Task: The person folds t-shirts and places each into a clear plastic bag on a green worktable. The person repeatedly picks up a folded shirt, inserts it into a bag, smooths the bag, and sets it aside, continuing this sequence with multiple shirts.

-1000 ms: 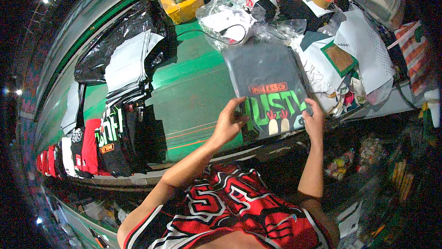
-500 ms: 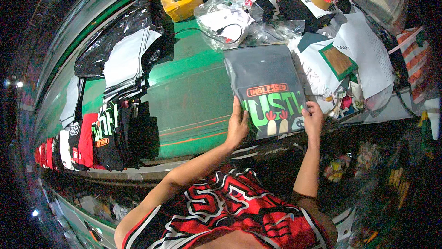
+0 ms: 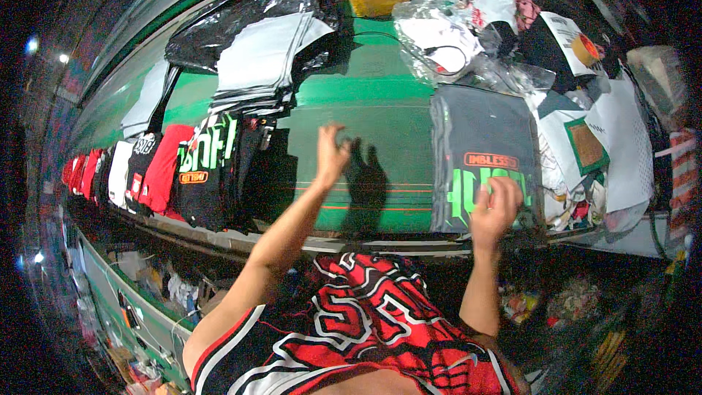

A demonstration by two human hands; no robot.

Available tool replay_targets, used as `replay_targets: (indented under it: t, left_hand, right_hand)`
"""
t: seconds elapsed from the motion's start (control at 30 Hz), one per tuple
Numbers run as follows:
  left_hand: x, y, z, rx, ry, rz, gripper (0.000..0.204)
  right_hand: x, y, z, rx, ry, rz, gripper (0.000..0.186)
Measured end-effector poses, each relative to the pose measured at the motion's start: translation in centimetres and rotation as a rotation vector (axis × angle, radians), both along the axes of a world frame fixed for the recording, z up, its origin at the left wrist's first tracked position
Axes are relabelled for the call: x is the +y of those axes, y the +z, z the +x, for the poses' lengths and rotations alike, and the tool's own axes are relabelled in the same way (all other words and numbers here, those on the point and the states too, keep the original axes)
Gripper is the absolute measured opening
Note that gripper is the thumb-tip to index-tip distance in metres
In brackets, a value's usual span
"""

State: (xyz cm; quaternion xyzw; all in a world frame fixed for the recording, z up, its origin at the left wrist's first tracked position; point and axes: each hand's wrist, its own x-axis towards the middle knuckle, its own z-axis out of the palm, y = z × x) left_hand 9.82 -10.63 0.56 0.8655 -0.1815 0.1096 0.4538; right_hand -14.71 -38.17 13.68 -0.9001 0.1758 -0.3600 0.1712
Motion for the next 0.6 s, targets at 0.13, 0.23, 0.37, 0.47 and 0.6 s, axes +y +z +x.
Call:
replay_targets:
  t: [0.13,0.23,0.37,0.47,0.6]
  left_hand:
    - [8.7,1.3,11.7,-0.156,0.197,0.264,0.037]
    - [12.9,3.2,17.3,-0.179,0.234,0.336,0.028]
    - [16.2,4.9,22.1,-0.139,0.175,0.468,0.027]
    - [17.7,5.0,24.5,-0.126,0.124,0.53,0.025]
    - [18.0,3.8,27.6,-0.136,0.02,0.55,0.022]
  right_hand:
    - [10.5,-1.3,4.1,0.132,0.433,0.195,0.015]
    - [17.5,-3.9,6.6,0.147,0.799,0.255,0.021]
    - [24.4,-7.2,8.3,0.344,0.956,0.268,0.03]
    - [26.9,-8.9,9.3,0.434,1.018,0.229,0.032]
    - [28.0,-9.9,11.0,0.581,0.964,0.259,0.034]
